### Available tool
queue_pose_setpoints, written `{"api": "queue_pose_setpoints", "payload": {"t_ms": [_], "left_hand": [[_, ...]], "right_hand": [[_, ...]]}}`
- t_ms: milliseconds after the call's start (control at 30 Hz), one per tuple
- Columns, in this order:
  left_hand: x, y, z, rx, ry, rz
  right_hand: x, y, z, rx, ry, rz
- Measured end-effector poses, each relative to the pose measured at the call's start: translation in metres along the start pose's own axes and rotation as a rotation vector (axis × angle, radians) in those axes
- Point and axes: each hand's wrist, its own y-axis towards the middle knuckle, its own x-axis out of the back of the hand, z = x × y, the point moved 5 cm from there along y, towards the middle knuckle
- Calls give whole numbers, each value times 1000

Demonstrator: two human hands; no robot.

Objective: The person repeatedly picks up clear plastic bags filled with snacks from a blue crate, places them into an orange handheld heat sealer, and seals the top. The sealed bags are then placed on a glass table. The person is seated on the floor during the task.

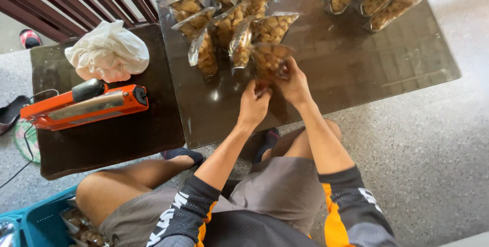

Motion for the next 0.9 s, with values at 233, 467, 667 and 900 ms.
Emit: {"api": "queue_pose_setpoints", "payload": {"t_ms": [233, 467, 667, 900], "left_hand": [[-23, 49, 14, -233, -331, 164], [-52, 43, 38, -129, -373, 83], [-96, 57, 29, -54, -406, 84], [-94, 69, 13, -57, -526, 133]], "right_hand": [[-11, 43, -30, 230, 404, 190], [145, 86, -141, 300, 342, -359], [282, 160, -259, -96, 398, -706], [290, 191, -243, 358, 204, -568]]}}
